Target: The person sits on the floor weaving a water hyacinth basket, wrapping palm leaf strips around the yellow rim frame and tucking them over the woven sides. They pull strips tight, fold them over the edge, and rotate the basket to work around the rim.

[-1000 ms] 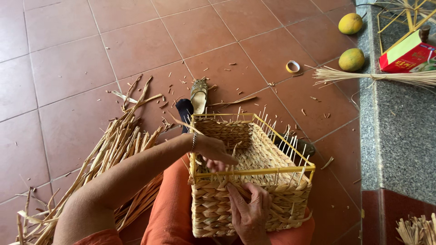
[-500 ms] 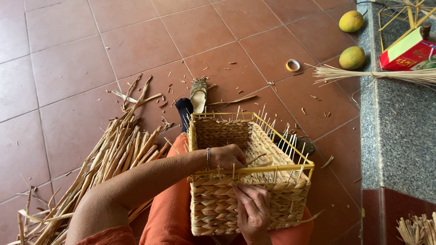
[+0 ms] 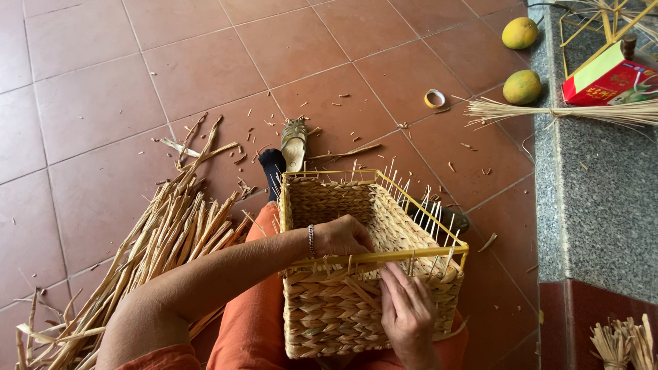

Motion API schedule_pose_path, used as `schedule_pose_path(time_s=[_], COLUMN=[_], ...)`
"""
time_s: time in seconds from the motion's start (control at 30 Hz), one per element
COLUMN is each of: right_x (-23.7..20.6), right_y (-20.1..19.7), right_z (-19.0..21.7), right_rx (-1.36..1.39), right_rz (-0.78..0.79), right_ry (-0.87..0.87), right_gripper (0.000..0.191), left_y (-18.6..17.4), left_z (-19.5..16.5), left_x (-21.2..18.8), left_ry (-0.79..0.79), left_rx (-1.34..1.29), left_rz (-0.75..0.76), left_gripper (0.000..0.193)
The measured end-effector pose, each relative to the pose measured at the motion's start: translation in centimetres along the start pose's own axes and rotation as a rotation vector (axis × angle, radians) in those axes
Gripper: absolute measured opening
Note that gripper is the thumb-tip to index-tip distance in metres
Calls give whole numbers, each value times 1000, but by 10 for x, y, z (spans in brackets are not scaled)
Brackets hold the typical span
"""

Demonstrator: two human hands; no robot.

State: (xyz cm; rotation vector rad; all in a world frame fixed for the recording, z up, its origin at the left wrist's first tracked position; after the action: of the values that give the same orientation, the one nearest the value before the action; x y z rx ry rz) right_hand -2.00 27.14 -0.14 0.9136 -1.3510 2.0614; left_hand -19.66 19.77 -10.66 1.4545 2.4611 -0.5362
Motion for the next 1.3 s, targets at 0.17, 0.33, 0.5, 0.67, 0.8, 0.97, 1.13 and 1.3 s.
schedule_pose_path(time_s=[0.17, 0.33, 0.5, 0.67, 0.8, 0.97, 1.13, 1.3], right_x=[12, 35, 66, 98, 96, 52, 5, 0], right_y=[17, 11, -11, -11, -1, 8, 0, -2], right_z=[-7, -3, 29, 49, 62, 55, 20, -11], right_rx=[-15, -25, -102, -87, -25, 173, 30, -71], right_rz=[241, 320, 252, 225, 214, 281, 282, 306], right_ry=[-11, -29, -159, -227, -239, -88, -38, -24], right_gripper=[33, 27, 21, 14, 5, 5, 22, 10], left_y=[3, -8, -31, -33, -25, -24, -29, -24], left_z=[-13, -59, -55, -60, -58, -54, -61, -57], left_x=[-16, -46, -82, -138, -139, -137, -136, -129], left_ry=[32, 568, 256, 240, 261, 213, 211, 185], left_rx=[7, 251, -107, -22, 265, 182, 190, 157], left_rz=[88, 120, 200, 224, -73, -179, -219, -199], left_gripper=[26, 24, 69, 97, 77, 36, 37, 23])
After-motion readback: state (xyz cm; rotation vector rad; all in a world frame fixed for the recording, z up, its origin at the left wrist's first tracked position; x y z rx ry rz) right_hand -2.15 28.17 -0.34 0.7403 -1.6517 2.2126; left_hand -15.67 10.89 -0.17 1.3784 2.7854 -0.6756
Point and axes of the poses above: each hand's wrist, its own x-axis towards the middle knuckle, its own y-axis out of the palm, z = x × y, the point moved 8 cm from there along x, towards the middle knuckle, and after that the axes turned 7 degrees about -z, right-handed, at the moved point
